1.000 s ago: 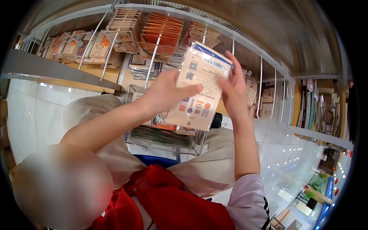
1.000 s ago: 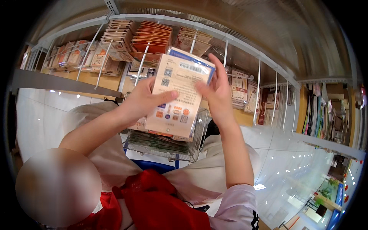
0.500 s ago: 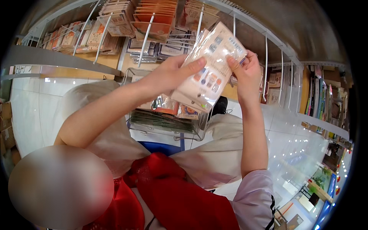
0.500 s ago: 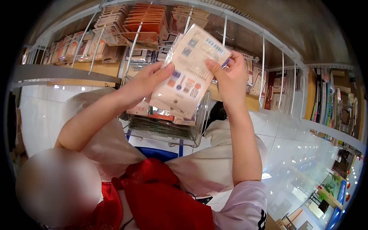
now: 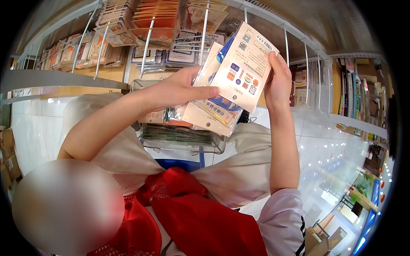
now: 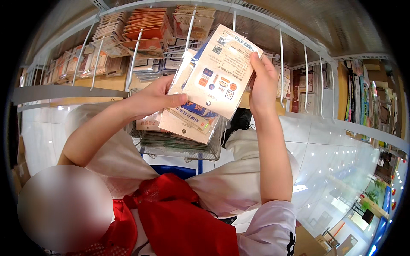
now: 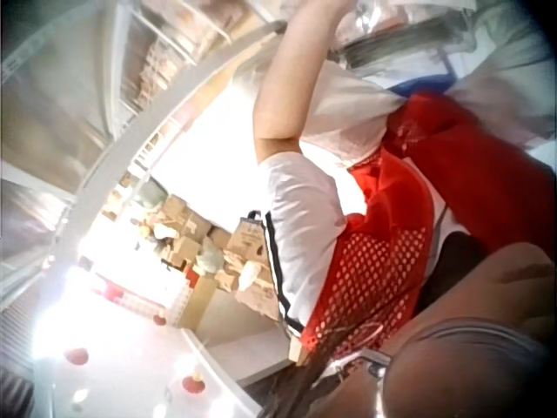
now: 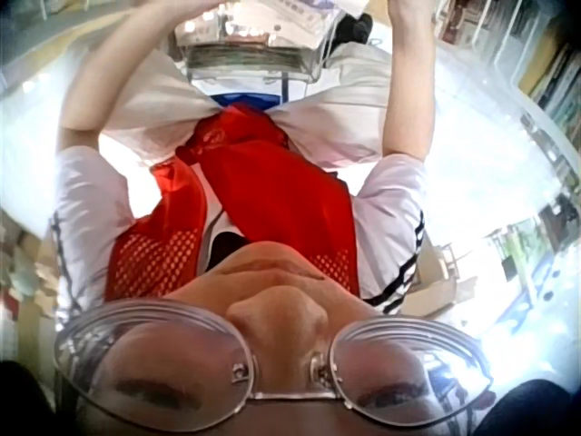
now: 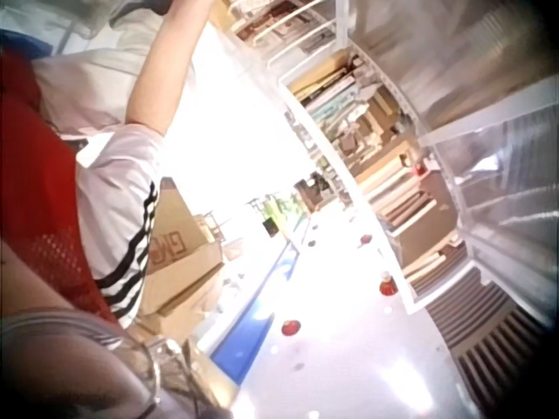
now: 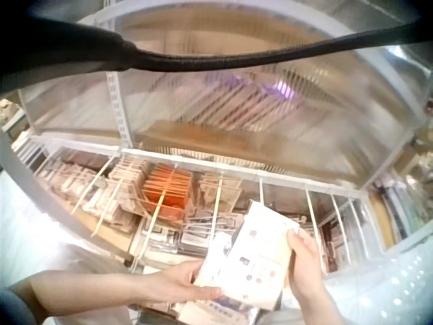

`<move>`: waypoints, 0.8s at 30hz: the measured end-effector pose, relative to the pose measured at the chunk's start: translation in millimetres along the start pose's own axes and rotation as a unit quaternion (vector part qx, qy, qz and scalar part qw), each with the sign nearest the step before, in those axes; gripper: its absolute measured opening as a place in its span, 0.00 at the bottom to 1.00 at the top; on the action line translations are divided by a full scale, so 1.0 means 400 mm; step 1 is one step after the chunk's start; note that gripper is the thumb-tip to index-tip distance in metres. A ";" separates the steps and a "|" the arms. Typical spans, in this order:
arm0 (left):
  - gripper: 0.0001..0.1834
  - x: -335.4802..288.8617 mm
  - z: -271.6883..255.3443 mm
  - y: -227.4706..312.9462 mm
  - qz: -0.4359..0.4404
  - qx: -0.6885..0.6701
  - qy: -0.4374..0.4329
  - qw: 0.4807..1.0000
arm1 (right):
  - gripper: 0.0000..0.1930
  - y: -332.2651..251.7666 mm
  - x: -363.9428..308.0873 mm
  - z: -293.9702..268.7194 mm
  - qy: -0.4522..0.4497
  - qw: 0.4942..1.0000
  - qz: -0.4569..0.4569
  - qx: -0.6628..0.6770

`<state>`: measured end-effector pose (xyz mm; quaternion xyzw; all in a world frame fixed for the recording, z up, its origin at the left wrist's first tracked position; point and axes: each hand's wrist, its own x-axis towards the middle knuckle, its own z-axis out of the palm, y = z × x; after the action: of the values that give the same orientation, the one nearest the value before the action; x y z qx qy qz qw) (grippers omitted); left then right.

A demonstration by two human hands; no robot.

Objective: The person sorts through packaged stationery items from a wire basket by hand and places them into the shelf display slots.

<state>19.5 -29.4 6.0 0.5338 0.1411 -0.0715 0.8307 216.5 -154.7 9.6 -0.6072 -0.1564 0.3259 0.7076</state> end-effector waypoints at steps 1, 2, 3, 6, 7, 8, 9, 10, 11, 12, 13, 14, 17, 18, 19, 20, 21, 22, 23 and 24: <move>0.27 0.003 0.000 0.003 -0.002 -0.010 0.006 1.000 | 0.12 -0.004 0.011 -0.010 0.001 1.000 -0.002 0.000; 0.27 0.007 -0.002 0.002 -0.001 -0.009 0.005 1.000 | 0.11 -0.009 0.024 -0.029 0.021 1.000 -0.011 0.009; 0.26 0.012 -0.005 -0.001 -0.018 -0.001 0.025 1.000 | 0.10 -0.018 0.031 -0.037 0.042 0.999 -0.020 0.017; 0.25 0.017 0.002 0.014 -0.004 -0.034 0.049 0.998 | 0.09 -0.065 0.034 -0.043 0.078 0.973 -0.180 0.119; 0.25 0.016 0.004 0.022 0.028 -0.075 0.056 0.995 | 0.10 -0.089 0.023 -0.027 0.114 0.958 -0.241 0.109; 0.25 0.017 -0.001 0.023 0.030 -0.074 0.057 0.995 | 0.10 -0.100 0.006 -0.011 0.113 0.958 -0.242 0.110; 0.24 0.014 -0.011 0.021 0.051 -0.071 0.081 0.993 | 0.10 -0.103 -0.012 0.009 0.114 0.939 -0.320 0.045; 0.24 0.015 -0.010 0.027 0.072 -0.069 0.100 0.990 | 0.11 -0.111 -0.034 0.014 0.118 0.910 -0.398 -0.023; 0.24 0.011 -0.008 0.041 0.062 -0.091 0.113 0.988 | 0.11 -0.100 -0.049 -0.015 0.116 0.902 -0.397 -0.124; 0.24 0.011 -0.019 0.038 0.064 -0.089 0.115 0.987 | 0.11 -0.099 -0.060 -0.015 0.115 0.902 -0.399 -0.122; 0.24 0.012 -0.041 0.030 0.059 -0.098 0.133 0.984 | 0.10 -0.098 -0.068 -0.011 0.035 0.804 -0.513 -0.300; 0.24 0.011 -0.053 0.026 0.055 -0.107 0.152 0.981 | 0.09 -0.095 -0.071 -0.003 -0.046 0.656 -0.597 -0.459; 0.21 0.007 -0.054 0.041 0.113 -0.234 0.140 0.955 | 0.11 -0.049 -0.068 0.026 -0.114 0.636 -0.622 -0.443; 0.21 0.004 -0.057 0.049 0.113 -0.289 0.129 0.942 | 0.12 -0.038 -0.071 0.027 -0.139 0.634 -0.607 -0.459; 0.20 0.005 -0.053 0.057 0.128 -0.291 0.144 0.937 | 0.13 -0.028 -0.075 0.029 -0.164 0.631 -0.591 -0.475; 0.20 0.006 -0.056 0.056 0.130 -0.290 0.143 0.937 | 0.13 -0.017 -0.079 0.034 -0.163 0.629 -0.593 -0.475; 0.20 0.007 -0.059 0.054 0.119 -0.263 0.153 0.945 | 0.14 -0.005 -0.084 0.040 -0.173 0.647 -0.577 -0.468; 0.20 0.007 -0.060 0.056 0.108 -0.237 0.163 0.952 | 0.15 -0.001 -0.088 0.042 -0.182 0.664 -0.561 -0.461; 0.19 0.004 -0.054 0.056 0.095 -0.182 0.218 0.954 | 0.15 -0.003 -0.092 0.042 -0.196 0.664 -0.548 -0.470; 0.19 0.004 -0.055 0.049 0.096 -0.180 0.216 0.955 | 0.15 0.002 -0.091 0.037 -0.193 0.663 -0.550 -0.470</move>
<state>22.8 -1.1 14.1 0.3891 0.2756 0.1524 0.8657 180.2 -167.0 18.2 -0.5862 -0.7276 -0.1292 0.3321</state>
